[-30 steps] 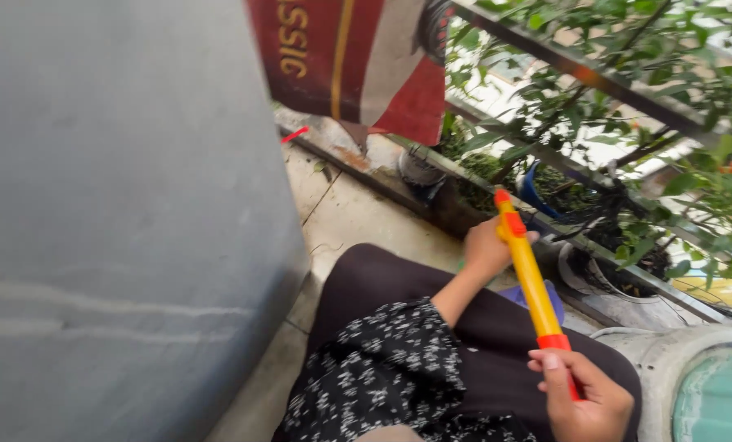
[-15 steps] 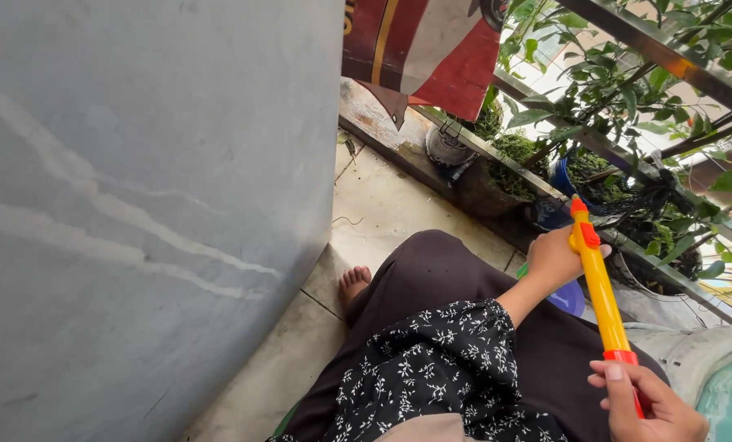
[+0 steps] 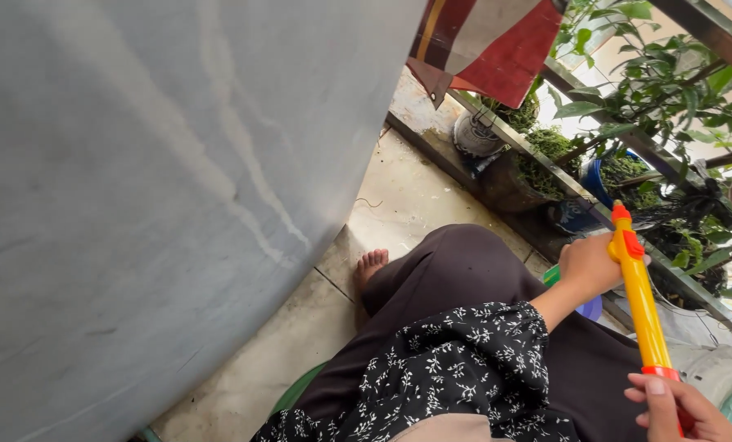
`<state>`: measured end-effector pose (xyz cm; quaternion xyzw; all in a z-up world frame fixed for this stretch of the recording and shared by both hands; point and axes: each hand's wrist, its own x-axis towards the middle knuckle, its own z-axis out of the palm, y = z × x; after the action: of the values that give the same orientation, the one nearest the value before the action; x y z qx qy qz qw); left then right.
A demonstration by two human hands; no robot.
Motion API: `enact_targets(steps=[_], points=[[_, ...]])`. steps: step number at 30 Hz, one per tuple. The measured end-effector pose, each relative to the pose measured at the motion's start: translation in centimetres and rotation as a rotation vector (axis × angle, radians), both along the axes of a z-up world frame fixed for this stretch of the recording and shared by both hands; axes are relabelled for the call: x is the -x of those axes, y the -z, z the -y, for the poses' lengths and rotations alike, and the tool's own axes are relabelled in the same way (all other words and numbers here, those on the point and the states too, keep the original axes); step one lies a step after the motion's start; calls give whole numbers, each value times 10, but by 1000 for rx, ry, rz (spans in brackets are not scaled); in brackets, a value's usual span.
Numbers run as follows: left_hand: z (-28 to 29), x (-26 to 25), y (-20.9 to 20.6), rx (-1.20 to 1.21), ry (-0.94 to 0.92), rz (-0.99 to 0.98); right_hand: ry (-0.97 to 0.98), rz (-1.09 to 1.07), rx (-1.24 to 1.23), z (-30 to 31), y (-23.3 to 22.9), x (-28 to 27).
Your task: The person sits on a balcony floor and uses a yellow manual pump sprayer to water potted plants. They repeatedly fill the sprayer from a plastic bottle, pump the handle to pressurize it, and spray water onto the foliage and soil of several plants.
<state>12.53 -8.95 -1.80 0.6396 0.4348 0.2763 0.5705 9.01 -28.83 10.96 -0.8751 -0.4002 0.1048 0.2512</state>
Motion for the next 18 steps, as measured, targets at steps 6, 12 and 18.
enact_targets(steps=[6,12,18], points=[[-5,7,1,-30,-60,40,-33,-15,5,-1,4,-4],[-18,24,-5,-34,-60,3,-35,-11,42,-14,-5,16],[-21,28,-6,-32,-74,18,-67,-3,20,-13,3,9]])
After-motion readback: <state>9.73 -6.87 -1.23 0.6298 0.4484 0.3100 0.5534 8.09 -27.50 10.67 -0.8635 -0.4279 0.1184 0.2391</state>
